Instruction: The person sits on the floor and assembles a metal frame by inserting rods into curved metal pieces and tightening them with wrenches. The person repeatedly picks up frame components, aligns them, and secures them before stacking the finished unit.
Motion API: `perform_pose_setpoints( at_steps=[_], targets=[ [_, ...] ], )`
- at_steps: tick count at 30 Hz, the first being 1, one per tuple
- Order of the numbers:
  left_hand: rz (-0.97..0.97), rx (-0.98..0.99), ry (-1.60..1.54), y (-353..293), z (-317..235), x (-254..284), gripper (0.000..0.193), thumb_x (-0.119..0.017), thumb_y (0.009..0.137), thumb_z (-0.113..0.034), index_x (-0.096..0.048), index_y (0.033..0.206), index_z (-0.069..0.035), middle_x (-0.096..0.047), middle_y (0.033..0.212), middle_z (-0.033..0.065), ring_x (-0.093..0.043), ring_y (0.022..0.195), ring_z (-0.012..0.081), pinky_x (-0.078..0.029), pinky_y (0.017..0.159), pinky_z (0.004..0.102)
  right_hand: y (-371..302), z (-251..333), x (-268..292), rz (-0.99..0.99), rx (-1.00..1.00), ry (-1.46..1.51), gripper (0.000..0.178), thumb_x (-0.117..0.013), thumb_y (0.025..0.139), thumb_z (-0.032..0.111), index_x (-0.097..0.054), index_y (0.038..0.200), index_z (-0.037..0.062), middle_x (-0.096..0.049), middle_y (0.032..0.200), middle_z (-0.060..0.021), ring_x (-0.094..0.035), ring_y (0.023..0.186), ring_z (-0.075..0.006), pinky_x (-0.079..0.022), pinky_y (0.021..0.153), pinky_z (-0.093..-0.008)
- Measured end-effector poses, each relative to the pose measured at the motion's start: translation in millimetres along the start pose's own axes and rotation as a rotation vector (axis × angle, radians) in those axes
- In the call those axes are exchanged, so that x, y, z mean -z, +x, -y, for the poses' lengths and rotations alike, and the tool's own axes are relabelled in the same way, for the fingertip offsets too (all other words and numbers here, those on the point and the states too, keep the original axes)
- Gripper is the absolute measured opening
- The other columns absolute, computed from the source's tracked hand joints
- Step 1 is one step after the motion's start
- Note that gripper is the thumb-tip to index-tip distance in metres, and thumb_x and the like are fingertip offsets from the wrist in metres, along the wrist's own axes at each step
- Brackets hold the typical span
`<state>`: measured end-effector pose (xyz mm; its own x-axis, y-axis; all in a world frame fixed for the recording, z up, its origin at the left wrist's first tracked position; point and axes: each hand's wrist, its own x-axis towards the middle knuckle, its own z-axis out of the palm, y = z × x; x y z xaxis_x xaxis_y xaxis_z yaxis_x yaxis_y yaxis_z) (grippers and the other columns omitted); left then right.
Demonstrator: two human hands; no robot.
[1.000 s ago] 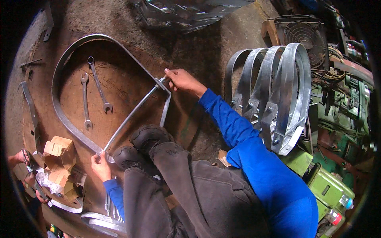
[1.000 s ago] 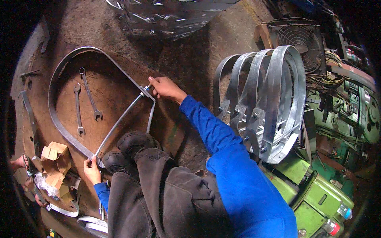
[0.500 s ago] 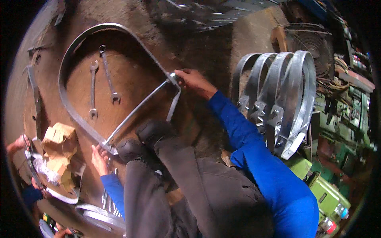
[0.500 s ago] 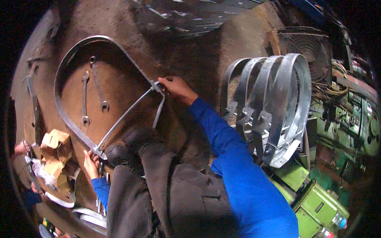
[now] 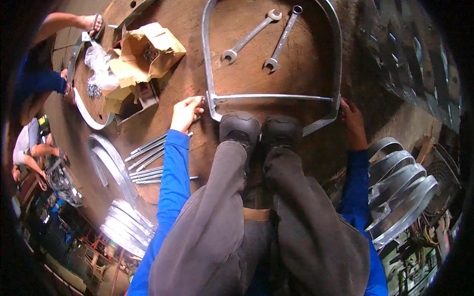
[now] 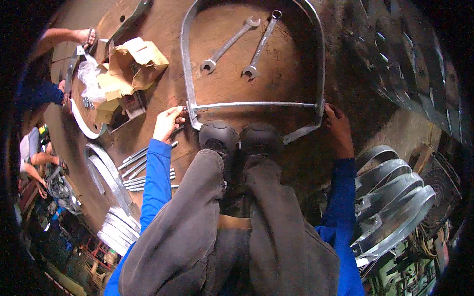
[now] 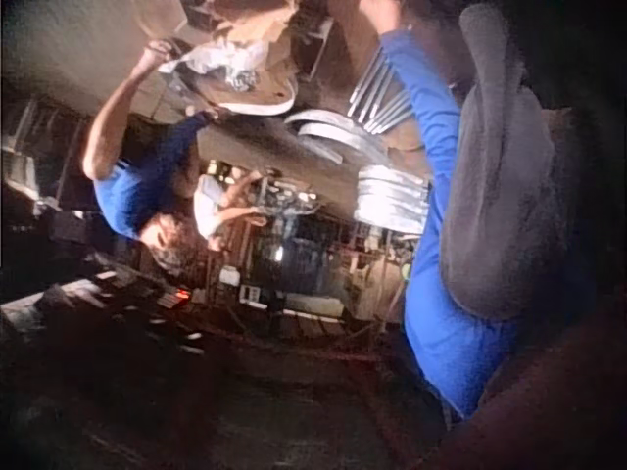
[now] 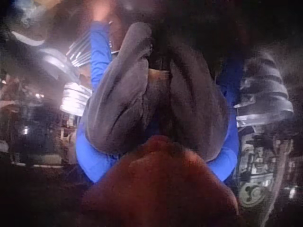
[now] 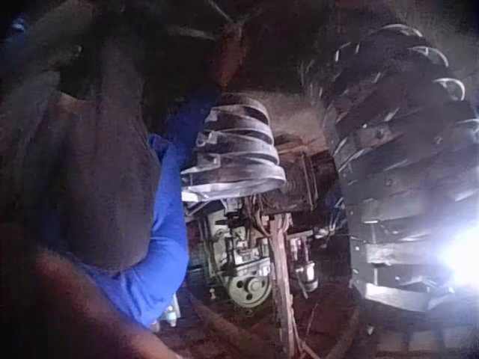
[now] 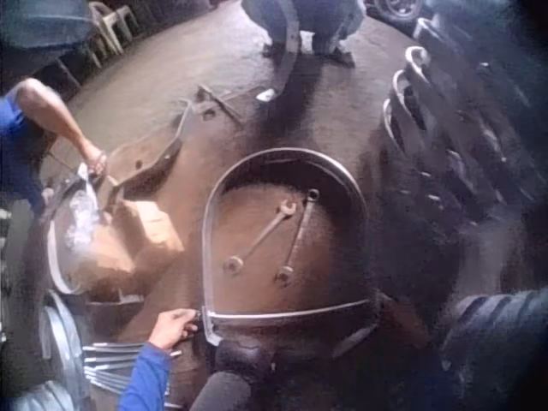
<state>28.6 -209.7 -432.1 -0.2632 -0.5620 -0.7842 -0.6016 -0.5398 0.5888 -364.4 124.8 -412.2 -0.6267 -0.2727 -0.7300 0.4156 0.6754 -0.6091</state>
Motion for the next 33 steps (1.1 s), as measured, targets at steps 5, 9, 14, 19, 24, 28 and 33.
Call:
perform_pose_setpoints(
  at_steps=[5,9,14,19,24,28,33],
  targets=[
    [-0.015,-0.029,0.023,-2.6,-4.2,-10.9,0.029,-0.066,0.091,-0.030,-0.071,0.107,-0.005,-0.067,0.083,-0.0009,-0.059,0.065,0.0056,-0.036,0.053,0.0206,7.2,-10.8,17.6,0.056,0.041,0.110,0.037,-0.067,0.089,0.028,-0.062,0.119,0.0079,-0.063,0.104,-0.0016,-0.054,0.077,-0.0077,-0.044,0.064,-0.0242],
    [-0.017,-0.046,0.056,0.9,1.3,-4.2,0.033,-0.068,0.090,-0.032,-0.070,0.109,-0.005,-0.066,0.074,0.0018,-0.052,0.058,0.0045,-0.036,0.052,0.0208,-3.6,19.2,-7.0,-0.065,0.066,-0.106,0.037,-0.066,0.088,0.023,-0.060,0.121,0.0075,-0.062,0.108,-0.0023,-0.054,0.080,-0.0084,-0.044,0.067,-0.0248],
    [-0.002,-0.089,0.065,-0.4,-0.2,-10.8,0.032,-0.068,0.090,-0.031,-0.070,0.110,-0.006,-0.066,0.074,0.0014,-0.051,0.057,0.0047,-0.033,0.050,0.0204,-2.5,4.3,-5.0,-0.034,0.276,0.060,0.041,-0.066,0.090,0.033,-0.060,0.119,0.0041,-0.062,0.102,-0.0011,-0.053,0.072,-0.0079,-0.044,0.058,-0.0244],
    [0.028,-0.147,0.125,1.4,-0.2,-14.3,0.032,-0.067,0.090,-0.030,-0.070,0.110,-0.006,-0.066,0.073,0.0009,-0.045,0.054,0.0039,-0.032,0.049,0.0202,4.8,-0.5,1.6,-0.181,0.099,-0.147,0.039,-0.066,0.090,0.036,-0.063,0.115,0.0056,-0.065,0.104,-0.0005,-0.058,0.077,-0.0093,-0.046,0.060,-0.0249],
    [-0.016,-0.115,0.179,-2.7,-5.3,-13.7,0.032,-0.064,0.093,-0.031,-0.070,0.109,-0.004,-0.065,0.073,-0.0001,-0.046,0.054,0.0029,-0.034,0.049,0.0198,3.1,1.2,-4.7,-0.109,0.167,-0.084,0.030,-0.067,0.089,0.028,-0.065,0.112,0.0079,-0.067,0.106,-0.0013,-0.060,0.086,-0.0095,-0.047,0.066,-0.0240],
    [0.011,-0.127,0.159,5.7,1.5,-11.9,0.033,-0.063,0.094,-0.033,-0.070,0.108,-0.003,-0.064,0.076,0.0000,-0.050,0.059,0.0030,-0.035,0.049,0.0195,-5.2,2.4,1.5,-0.053,0.228,0.135,0.026,-0.067,0.088,0.019,-0.065,0.112,0.0092,-0.067,0.111,-0.0024,-0.061,0.092,-0.0109,-0.049,0.074,-0.0257],
    [0.034,-0.131,0.169,5.9,0.7,-11.1,0.031,-0.063,0.094,-0.030,-0.069,0.110,-0.004,-0.063,0.075,-0.0007,-0.050,0.059,0.0037,-0.035,0.049,0.0203,-10.0,9.4,-11.2,-0.263,0.570,-0.210,0.028,-0.068,0.086,0.016,-0.063,0.113,0.0106,-0.059,0.124,-0.0099,-0.059,0.104,-0.0227,-0.049,0.089,-0.0343]
  ],
)
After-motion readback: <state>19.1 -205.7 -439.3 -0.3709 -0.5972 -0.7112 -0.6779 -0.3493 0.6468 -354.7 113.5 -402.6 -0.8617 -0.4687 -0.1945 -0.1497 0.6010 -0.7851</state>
